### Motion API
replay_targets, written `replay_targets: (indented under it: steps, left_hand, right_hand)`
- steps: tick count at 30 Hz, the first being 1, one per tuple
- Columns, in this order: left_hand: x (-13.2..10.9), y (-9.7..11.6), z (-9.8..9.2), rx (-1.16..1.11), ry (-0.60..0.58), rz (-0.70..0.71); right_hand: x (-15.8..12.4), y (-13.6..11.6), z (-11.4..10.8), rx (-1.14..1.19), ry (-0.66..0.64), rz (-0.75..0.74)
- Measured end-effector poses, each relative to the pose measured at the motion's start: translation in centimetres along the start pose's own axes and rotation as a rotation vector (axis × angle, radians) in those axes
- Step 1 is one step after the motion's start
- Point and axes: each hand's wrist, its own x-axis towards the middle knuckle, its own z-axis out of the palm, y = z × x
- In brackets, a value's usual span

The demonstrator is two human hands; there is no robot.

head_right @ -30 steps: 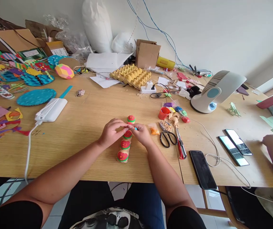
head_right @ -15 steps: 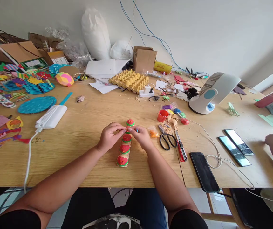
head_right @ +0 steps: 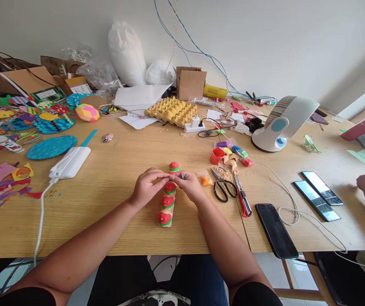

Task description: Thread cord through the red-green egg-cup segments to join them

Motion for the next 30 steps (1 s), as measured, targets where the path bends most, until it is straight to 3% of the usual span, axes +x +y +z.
replay_targets:
  steps: [30]
  left_hand:
    - [-0.11,-0.37,-0.22,0.065,-0.005,0.08]
  right_hand:
    - [0.01,-0.06,-0.09,0.016,-0.013,-0.004]
